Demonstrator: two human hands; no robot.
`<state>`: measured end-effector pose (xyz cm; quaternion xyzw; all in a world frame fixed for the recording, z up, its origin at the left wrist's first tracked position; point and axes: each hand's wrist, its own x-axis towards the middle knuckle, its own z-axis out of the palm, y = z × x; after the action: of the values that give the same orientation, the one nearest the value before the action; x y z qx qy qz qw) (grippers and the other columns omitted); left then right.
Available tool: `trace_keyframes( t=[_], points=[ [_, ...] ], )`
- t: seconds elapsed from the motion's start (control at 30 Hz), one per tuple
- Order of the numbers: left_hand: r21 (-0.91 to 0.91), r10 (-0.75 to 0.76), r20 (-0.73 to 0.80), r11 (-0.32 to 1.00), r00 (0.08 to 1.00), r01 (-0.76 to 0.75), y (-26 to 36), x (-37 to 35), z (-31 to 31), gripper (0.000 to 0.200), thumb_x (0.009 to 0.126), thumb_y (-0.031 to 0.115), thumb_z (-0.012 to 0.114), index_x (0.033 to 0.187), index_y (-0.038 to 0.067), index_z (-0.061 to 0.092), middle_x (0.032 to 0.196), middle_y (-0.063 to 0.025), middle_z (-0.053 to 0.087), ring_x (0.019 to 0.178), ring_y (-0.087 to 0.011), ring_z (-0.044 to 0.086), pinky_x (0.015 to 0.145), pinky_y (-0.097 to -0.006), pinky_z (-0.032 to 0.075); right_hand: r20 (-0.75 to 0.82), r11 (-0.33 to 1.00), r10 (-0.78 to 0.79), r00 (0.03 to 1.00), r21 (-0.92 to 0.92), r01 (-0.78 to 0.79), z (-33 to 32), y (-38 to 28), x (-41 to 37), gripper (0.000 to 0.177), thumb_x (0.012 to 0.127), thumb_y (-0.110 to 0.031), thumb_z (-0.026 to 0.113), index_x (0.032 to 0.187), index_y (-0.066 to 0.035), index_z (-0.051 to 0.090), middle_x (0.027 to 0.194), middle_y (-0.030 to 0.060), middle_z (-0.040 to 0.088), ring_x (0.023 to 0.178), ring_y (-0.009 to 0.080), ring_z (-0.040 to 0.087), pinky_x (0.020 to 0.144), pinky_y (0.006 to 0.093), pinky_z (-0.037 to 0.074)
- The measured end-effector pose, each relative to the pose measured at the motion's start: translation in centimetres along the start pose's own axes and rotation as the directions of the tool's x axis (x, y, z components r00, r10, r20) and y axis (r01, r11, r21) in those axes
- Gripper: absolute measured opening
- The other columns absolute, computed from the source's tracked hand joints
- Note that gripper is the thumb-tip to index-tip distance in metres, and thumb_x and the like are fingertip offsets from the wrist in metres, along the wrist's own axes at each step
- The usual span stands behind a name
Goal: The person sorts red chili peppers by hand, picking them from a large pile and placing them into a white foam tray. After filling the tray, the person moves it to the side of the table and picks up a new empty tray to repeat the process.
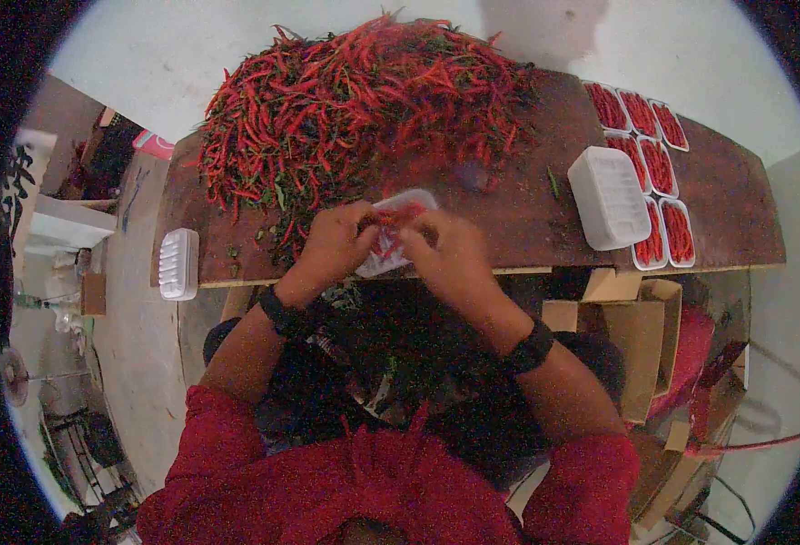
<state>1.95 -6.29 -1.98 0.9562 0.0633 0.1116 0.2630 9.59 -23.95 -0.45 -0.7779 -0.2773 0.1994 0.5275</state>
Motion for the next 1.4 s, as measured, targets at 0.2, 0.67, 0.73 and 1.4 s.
trace_keyframes(
  t=[0.2,0.67,0.73,1.4],
  points=[
    [0.057,0.036,-0.014,0.998,0.999,-0.035,-0.4,0.5,0.4,0.016,0.076,0.014,0.06,0.087,0.003,0.058,0.081,-0.0163,0.061,0.078,-0.0353,0.06,0.07,-0.0425,0.047,0.022,0.999,-0.032,0.999,0.009,0.032,-0.2,-0.1,0.0,0.017,0.085,-0.015,0.058,0.086,0.002,0.061,0.069,0.0026,0.06,0.058,0.0064,0.053,0.051,0.0224,0.044],
    [0.053,0.046,-0.034,0.998,0.998,-0.044,-0.2,0.7,0.6,0.014,0.075,0.012,0.061,0.086,0.002,0.06,0.08,-0.0161,0.061,0.077,-0.0345,0.06,0.068,-0.042,0.048,0.038,1.0,-0.019,0.999,-0.004,0.019,-0.2,-0.6,0.0,0.017,0.085,-0.015,0.058,0.085,0.001,0.061,0.067,0.0026,0.06,0.055,0.0066,0.053,0.051,0.0228,0.043],
    [0.078,0.044,-0.025,0.996,0.999,-0.042,-0.3,0.7,0.8,0.015,0.076,0.012,0.061,0.088,0.003,0.061,0.081,-0.0159,0.062,0.077,-0.0341,0.061,0.068,-0.0417,0.049,0.041,1.0,-0.017,0.999,0.002,0.017,-0.2,-0.5,0.1,0.017,0.085,-0.015,0.058,0.085,0.001,0.061,0.067,0.0026,0.06,0.055,0.0065,0.053,0.051,0.0229,0.044],
    [0.148,0.057,0.016,0.987,0.998,-0.059,-1.5,0.6,-0.3,0.017,0.076,0.016,0.06,0.089,0.005,0.061,0.087,-0.0145,0.061,0.082,-0.0341,0.06,0.073,-0.0414,0.048,0.047,0.998,-0.063,0.997,0.005,0.063,-0.4,-0.5,0.2,0.017,0.086,-0.015,0.057,0.085,0.002,0.061,0.066,0.0033,0.06,0.055,0.0064,0.053,0.05,0.0228,0.043]
  ],
)
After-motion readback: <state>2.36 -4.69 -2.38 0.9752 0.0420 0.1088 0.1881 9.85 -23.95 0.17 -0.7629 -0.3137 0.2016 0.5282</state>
